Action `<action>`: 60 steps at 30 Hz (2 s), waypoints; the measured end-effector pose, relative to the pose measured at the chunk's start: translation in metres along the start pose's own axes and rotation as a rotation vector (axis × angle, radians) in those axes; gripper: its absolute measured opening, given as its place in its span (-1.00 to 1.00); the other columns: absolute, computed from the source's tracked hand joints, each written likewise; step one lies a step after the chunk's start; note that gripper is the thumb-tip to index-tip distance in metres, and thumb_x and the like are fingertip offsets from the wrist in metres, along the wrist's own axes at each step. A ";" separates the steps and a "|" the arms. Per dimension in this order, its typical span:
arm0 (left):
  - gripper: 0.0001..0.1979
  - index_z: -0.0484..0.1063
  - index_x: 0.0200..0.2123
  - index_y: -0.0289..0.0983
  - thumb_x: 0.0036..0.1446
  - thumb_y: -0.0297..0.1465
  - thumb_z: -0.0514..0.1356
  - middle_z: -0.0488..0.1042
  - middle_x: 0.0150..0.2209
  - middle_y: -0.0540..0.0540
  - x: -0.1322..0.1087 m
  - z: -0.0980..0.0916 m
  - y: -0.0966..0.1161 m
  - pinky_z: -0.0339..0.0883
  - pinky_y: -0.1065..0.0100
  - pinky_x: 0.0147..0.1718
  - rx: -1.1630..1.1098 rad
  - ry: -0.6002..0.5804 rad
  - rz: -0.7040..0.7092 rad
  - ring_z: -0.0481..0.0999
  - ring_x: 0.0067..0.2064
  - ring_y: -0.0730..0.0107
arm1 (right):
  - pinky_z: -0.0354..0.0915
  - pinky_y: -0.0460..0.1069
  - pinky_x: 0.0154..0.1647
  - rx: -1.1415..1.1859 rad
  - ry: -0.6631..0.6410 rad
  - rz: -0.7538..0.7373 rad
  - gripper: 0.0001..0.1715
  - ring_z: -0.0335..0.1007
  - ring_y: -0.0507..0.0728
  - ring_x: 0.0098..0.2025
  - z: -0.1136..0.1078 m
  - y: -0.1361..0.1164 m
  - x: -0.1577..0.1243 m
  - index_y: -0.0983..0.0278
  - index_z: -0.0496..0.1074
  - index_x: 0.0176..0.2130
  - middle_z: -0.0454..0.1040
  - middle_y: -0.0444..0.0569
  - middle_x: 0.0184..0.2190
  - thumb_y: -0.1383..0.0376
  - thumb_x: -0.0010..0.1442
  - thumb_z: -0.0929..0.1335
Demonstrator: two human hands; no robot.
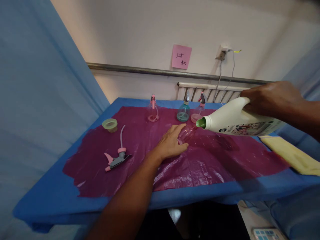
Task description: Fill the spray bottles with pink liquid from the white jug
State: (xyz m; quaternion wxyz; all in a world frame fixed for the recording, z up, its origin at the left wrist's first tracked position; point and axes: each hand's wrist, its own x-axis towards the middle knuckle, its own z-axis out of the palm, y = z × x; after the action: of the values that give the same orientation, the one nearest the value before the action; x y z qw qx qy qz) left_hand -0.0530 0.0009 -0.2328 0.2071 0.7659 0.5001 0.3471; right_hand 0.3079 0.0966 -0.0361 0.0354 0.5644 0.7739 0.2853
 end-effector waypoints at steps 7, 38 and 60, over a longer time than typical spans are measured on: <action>-0.11 0.27 0.58 0.00 0.23 -0.28 0.42 0.45 0.41 -0.22 0.000 -0.001 0.001 0.38 -0.22 0.52 -0.002 -0.009 -0.019 0.50 0.45 -0.16 | 0.13 0.14 -0.35 -0.038 -0.037 0.011 -0.70 0.49 0.33 -0.30 -0.004 -0.002 0.002 0.01 0.57 -0.17 0.72 0.04 -0.18 0.03 0.24 0.29; -0.11 0.27 0.58 -0.01 0.23 -0.29 0.42 0.44 0.41 -0.24 0.000 -0.002 0.003 0.39 -0.25 0.50 -0.019 -0.007 -0.020 0.51 0.43 -0.18 | 0.08 0.14 -0.29 -0.013 -0.079 0.027 -0.72 0.43 0.30 -0.34 -0.016 -0.005 0.006 -0.01 0.59 -0.16 0.64 0.05 -0.26 0.02 0.19 0.36; -0.14 0.29 0.57 0.02 0.23 -0.31 0.39 0.46 0.40 -0.22 -0.001 -0.001 0.005 0.41 -0.23 0.50 -0.017 0.010 -0.023 0.53 0.42 -0.16 | 0.09 0.13 -0.31 -0.052 -0.031 -0.023 -0.74 0.45 0.30 -0.35 -0.015 -0.002 0.010 -0.03 0.60 -0.15 0.67 0.03 -0.26 0.08 0.22 0.34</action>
State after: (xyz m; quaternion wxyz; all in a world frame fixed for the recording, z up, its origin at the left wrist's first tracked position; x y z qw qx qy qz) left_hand -0.0508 -0.0016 -0.2291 0.2153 0.7565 0.5069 0.3527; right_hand 0.2970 0.0990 -0.0223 0.0654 0.5586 0.7721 0.2959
